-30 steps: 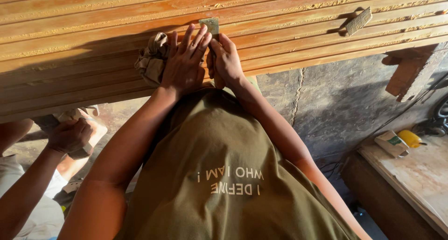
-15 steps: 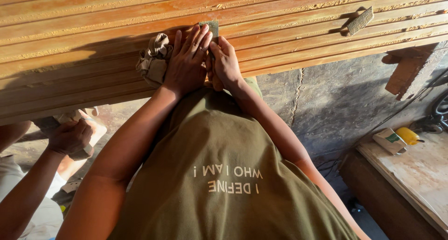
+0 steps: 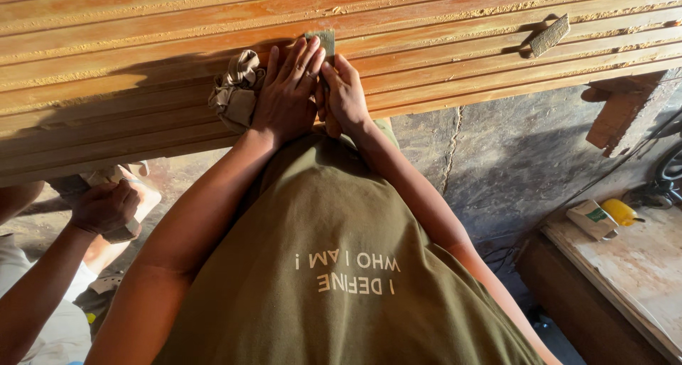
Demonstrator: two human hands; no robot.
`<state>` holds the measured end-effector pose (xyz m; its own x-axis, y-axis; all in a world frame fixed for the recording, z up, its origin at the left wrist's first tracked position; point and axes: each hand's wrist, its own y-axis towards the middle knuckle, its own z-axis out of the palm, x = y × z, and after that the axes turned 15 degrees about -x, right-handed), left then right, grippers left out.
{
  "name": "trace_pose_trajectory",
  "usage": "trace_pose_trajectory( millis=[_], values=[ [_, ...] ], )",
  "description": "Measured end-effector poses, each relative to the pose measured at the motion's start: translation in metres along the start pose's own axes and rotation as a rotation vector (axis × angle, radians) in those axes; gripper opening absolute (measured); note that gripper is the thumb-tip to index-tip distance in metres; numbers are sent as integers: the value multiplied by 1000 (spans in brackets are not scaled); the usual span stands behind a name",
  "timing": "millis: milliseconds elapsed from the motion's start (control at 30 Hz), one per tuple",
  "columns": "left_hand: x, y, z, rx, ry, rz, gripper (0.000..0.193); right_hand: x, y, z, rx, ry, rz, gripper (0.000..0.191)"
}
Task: The person sands a wooden workbench surface using a sanding block and wipes away dust with a cloth. The person repeatedly moves the sanding block along the wood grain and uses the cloth to clean the surface.
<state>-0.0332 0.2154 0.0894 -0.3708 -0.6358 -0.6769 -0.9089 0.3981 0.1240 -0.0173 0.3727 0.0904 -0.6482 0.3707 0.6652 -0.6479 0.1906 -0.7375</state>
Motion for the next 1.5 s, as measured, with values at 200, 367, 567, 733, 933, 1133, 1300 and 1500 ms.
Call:
trace_pose_trajectory(
  millis=[200,367,567,733,933,1133,1300,1500],
  values=[
    [-4,-1,-1,41,7,-5,62,-5,-2,-5,-38,-24,29,16],
    [-6,-1,-4,27,20,3,62,-5,-4,-4,-19,-7,23,19],
    [-7,-1,-5,-7,62,9,59,-1,-2,-3,0,-32,13,20],
    [-7,-1,-3,16,40,-30,58,1,-3,-3,-14,-33,20,20],
    [-6,2,-6,69,126,11,66,5,1,0,10,-35,19,19],
    [-8,3,-8,-12,22,-14,58,12,-3,3,-30,-48,76,20],
    [-8,3,-6,-21,47,-4,59,12,-2,2,6,-39,39,21],
    [-7,6,-6,12,76,14,69,10,2,-3,10,-17,32,20]
  ],
)
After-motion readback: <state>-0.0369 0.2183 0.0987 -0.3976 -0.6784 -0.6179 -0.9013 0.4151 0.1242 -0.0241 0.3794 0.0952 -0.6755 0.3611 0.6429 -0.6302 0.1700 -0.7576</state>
